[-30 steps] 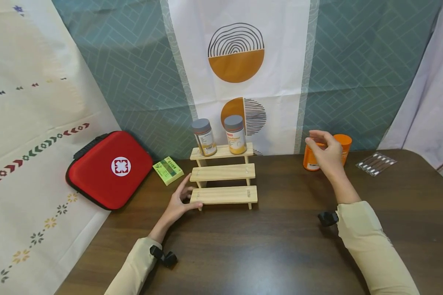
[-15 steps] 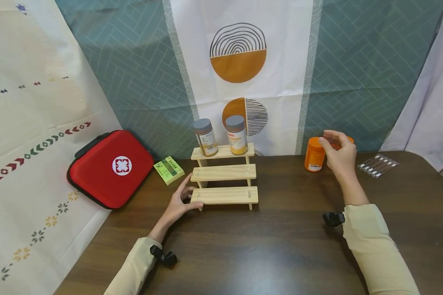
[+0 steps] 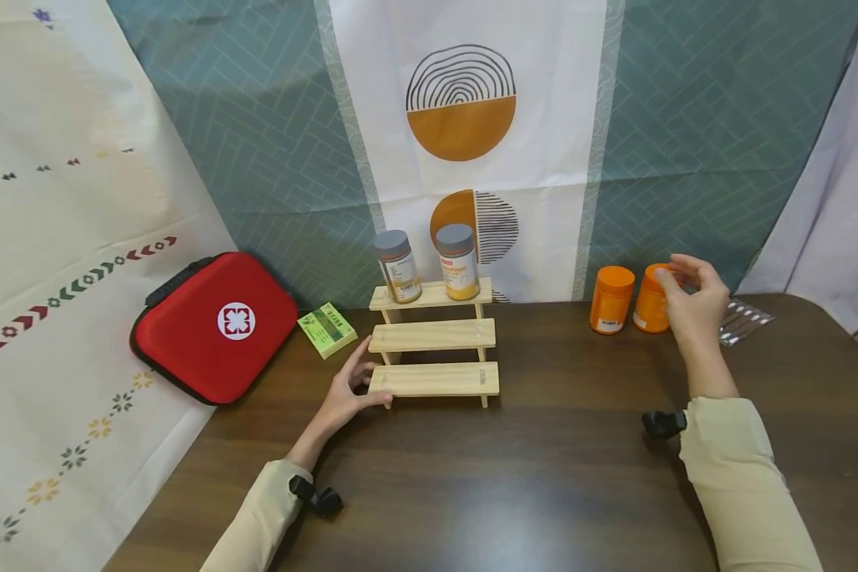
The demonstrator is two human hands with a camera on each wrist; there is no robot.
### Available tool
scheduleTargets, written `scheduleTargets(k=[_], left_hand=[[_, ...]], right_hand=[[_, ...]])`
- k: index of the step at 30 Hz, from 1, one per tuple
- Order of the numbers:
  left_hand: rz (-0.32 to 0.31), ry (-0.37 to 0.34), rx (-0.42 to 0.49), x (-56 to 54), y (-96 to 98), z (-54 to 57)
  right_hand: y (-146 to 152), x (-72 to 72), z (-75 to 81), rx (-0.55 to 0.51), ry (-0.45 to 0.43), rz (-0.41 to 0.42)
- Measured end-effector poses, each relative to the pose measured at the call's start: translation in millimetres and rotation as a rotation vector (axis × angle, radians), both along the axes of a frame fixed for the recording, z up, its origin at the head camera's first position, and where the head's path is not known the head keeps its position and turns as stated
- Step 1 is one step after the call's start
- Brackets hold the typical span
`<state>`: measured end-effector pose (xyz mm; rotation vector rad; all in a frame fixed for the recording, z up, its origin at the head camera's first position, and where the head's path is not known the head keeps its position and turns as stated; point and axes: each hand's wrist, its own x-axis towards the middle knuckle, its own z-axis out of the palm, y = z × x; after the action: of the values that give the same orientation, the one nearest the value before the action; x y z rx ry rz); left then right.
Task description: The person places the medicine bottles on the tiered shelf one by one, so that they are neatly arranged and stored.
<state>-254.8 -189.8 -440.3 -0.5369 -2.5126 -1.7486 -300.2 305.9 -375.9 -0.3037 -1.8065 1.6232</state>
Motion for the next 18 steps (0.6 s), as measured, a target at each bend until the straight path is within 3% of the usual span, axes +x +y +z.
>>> scheduleTargets(k=[7,11,18], left_hand=[[0.015,-0.004,0.004,2.2,-1.0,-0.2],[0.012,-0.011,-0.003,1.7,-0.9,1.0],[0.016,0.026,0.005,-15.4,-7.0,-27.4]], right_hand=[[12,1.3,-4.6,-0.120,-0.057,-0.022],[16,0.3,-6.5,-0.116,-0.114,-0.040],[19,-5.2,-14.6,-0.044,-0.250,-0.054]])
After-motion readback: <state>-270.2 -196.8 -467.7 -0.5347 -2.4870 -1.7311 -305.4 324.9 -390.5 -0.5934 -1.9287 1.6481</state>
